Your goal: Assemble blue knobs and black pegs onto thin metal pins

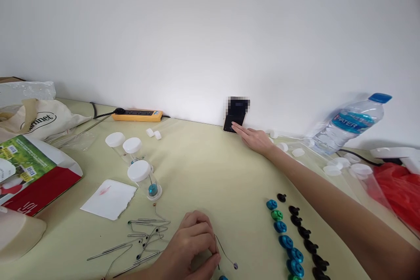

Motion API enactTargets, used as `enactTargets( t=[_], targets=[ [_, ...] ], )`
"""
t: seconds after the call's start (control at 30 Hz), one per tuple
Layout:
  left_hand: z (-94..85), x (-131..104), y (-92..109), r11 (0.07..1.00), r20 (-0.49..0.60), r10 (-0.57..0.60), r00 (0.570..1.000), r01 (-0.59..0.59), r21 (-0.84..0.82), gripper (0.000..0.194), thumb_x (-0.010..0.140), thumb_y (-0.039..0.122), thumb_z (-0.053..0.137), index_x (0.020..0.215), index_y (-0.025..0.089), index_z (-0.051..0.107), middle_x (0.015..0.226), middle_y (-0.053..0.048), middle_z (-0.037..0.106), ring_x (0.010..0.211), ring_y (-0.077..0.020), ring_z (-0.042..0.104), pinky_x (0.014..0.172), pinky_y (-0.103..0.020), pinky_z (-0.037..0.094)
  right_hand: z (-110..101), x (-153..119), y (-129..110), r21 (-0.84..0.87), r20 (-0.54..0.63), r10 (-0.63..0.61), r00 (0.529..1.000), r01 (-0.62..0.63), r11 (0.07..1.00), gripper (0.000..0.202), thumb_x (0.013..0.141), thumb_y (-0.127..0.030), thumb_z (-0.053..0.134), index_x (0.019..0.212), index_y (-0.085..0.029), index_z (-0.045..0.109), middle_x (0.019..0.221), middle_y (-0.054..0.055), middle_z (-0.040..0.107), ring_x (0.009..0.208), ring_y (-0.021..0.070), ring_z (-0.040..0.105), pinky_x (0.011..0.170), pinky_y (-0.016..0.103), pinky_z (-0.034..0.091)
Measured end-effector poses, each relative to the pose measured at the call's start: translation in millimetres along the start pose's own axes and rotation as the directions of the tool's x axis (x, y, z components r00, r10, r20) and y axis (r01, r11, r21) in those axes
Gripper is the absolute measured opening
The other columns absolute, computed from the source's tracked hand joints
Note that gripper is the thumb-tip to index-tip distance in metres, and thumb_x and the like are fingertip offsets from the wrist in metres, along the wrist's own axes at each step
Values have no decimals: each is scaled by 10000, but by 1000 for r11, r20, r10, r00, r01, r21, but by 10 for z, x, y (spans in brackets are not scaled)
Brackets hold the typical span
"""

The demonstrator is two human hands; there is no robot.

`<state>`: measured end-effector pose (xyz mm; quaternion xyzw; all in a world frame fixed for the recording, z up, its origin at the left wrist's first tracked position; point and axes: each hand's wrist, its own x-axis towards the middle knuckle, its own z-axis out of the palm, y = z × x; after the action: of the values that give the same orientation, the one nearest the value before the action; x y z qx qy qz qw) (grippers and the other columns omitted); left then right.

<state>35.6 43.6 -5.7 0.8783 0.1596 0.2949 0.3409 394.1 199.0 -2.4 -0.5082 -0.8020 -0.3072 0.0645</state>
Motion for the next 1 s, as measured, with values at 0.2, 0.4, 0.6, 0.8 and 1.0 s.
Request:
enactTargets(
  t=[0.2, 0.4, 0.6, 0.8, 1.0],
  targets=[
    [0, 9, -6, 1000, -2, 19, 1000, -19, -3, 100, 764, 86, 545, 739, 179, 516, 723, -40, 631, 866, -174, 504, 800, -300, 433, 9, 7, -5, 59, 11, -37, 999, 36, 998, 498, 927, -127, 282, 1386, -236, 444, 1425, 11, 452, 816, 194, 657, 410, 304, 391],
    [-4, -1, 2, 1000, 5, 19, 1000, -19, 19, 90, 771, 98, 543, 743, 182, 528, 725, -43, 636, 872, -182, 515, 807, -306, 434, 10, -4, 3, 108, 16, -53, 998, 51, 993, 501, 909, -103, 301, 1357, -239, 478, 1397, 30, 489, 840, 190, 674, 400, 281, 381],
    [8, -3, -10, 1000, -9, 26, 1000, -25, 13, 97, 759, 90, 553, 747, 182, 523, 720, -35, 629, 874, -177, 512, 812, -295, 428, 22, -6, 7, 95, 2, -75, 997, 75, 993, 499, 907, -97, 295, 1344, -234, 494, 1396, 23, 490, 806, 181, 675, 385, 282, 352],
    [4, -4, 1, 1000, 2, 16, 1000, -16, 10, 104, 760, 92, 557, 740, 185, 516, 727, -40, 628, 883, -187, 516, 821, -309, 424, -19, 24, -23, 39, 19, 39, 999, -40, 998, 537, 896, -153, 305, 1404, -274, 430, 1407, 42, 473, 485, 129, 565, 340, 303, 294],
    [3, -1, 11, 1000, 4, 11, 1000, -11, 15, 104, 753, 87, 559, 737, 182, 521, 723, -35, 634, 880, -180, 513, 819, -306, 419, -51, 47, -42, 8, 25, 87, 996, -87, 996, 543, 900, -185, 303, 1419, -301, 412, 1417, 33, 460, 400, 108, 475, 332, 313, 288]
  ],
)
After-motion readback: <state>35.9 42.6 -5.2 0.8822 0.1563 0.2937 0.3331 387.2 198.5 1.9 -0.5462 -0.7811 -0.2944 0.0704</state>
